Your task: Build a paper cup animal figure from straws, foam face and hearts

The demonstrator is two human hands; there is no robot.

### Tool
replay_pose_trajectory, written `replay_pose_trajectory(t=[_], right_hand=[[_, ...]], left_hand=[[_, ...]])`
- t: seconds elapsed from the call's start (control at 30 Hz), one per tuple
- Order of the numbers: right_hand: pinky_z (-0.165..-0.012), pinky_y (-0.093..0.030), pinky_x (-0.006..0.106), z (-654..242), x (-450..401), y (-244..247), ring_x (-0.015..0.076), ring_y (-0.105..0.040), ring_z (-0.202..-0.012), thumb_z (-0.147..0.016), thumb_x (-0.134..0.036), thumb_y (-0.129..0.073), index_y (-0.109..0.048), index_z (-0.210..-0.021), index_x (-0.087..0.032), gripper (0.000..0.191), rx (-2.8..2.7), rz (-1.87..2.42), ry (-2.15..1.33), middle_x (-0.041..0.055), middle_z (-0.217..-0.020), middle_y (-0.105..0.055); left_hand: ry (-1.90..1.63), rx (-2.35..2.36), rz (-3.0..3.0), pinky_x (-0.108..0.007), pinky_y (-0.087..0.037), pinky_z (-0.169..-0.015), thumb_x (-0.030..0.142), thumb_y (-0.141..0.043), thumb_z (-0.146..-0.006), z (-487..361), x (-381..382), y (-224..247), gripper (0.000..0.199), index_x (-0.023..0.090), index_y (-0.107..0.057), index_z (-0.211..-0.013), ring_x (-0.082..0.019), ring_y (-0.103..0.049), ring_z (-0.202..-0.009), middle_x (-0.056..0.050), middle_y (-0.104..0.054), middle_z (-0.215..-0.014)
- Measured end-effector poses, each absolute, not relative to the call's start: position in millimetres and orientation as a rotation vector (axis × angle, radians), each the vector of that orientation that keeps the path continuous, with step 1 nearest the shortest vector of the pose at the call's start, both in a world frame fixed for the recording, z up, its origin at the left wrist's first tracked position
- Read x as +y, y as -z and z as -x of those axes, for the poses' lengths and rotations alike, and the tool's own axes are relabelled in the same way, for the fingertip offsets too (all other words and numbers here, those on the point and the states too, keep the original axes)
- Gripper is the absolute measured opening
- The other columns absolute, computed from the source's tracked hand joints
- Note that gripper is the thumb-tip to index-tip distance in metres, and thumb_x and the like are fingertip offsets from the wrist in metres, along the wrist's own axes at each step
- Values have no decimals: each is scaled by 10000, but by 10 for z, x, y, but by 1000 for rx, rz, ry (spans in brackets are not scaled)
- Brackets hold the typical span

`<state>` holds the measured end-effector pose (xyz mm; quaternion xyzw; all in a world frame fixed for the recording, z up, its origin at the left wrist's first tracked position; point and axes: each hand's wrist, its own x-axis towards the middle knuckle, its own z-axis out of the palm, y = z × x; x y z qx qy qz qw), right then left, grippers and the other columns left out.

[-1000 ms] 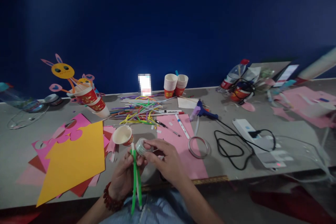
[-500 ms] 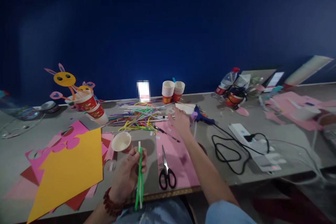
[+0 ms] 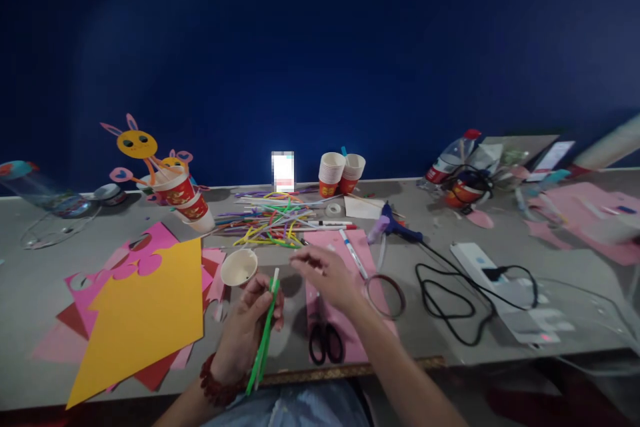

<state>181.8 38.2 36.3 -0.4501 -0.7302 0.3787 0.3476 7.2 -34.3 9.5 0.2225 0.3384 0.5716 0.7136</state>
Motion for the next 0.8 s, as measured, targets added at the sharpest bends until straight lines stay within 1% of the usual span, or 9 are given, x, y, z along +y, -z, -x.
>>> replay_pose_trajectory(t=[0.03,0.1,0.23,0.33,0.4,0.5,0.6,0.67,0.8], right_hand=[[-759,-522,293,-1759,236,-370,199,-672,-865,-951,-405,-564,-701,-970,-207,241,-1799,1029,-1135,52,-926,-723],[-734,-519,298,-1668,30,-358,182,-651,-788,-882,-431,-670,-695,-951,-206,237,-1654,899,-1288,32,-862,-680],[-687,-505,296,-1613,-97,-299,162,-602,-720,-823,-448,-746,-705,-915,-218,250,-1561,855,-1286,5,-803,-593],[-682,-494,291,-1618,-101,-295,155,-578,-707,-830,-440,-749,-731,-898,-219,231,-1623,829,-1266,0,-777,-569],[-670,-488,282,-1614,-115,-316,146,-563,-685,-821,-439,-763,-730,-863,-212,232,-1641,812,-1276,-10,-738,-553],[-564,-478,250,-1593,-162,-359,114,-537,-584,-784,-440,-796,-676,-776,-197,271,-1573,837,-1377,-28,-716,-526],[-427,-424,217,-1576,-204,-387,77,-493,-465,-757,-460,-808,-610,-743,-196,330,-1444,914,-1502,-43,-719,-504],[-414,-407,208,-1578,-214,-389,73,-482,-458,-750,-462,-809,-587,-727,-197,346,-1411,963,-1489,-47,-699,-493],[-436,-405,211,-1602,-206,-386,78,-471,-473,-764,-468,-785,-556,-722,-202,353,-1410,1002,-1443,-53,-666,-482]], left_hand=[[-1263,738,-494,-171,-468,-475,366,-852,-702,-85,-348,-100,374,200,-554,-855,-81,-565,-527,56,-605,-644],[-1244,705,-490,-170,-479,-482,372,-849,-714,-108,-363,-102,361,193,-565,-849,-75,-572,-509,56,-617,-637],[-1148,618,-483,-164,-468,-446,420,-816,-755,-133,-404,-90,345,167,-621,-885,-76,-570,-447,45,-614,-570],[-1093,625,-455,-157,-457,-406,449,-829,-731,-125,-445,-96,405,153,-661,-948,-72,-549,-403,40,-621,-549],[-1054,662,-457,-161,-466,-399,464,-837,-713,-115,-481,-116,408,148,-675,-915,-78,-558,-397,28,-637,-548],[-1047,718,-463,-188,-514,-446,462,-838,-707,-111,-534,-154,370,152,-691,-845,-104,-608,-443,1,-674,-582],[-1103,730,-487,-213,-527,-470,474,-816,-723,-112,-566,-176,345,167,-724,-851,-136,-640,-504,-22,-703,-629],[-1109,706,-571,-225,-526,-494,476,-768,-776,-100,-572,-170,319,170,-740,-862,-151,-651,-529,-34,-711,-637],[-1093,714,-823,-262,-549,-662,382,-720,-847,-56,-560,-127,239,170,-745,-956,-157,-682,-616,-45,-746,-752]])
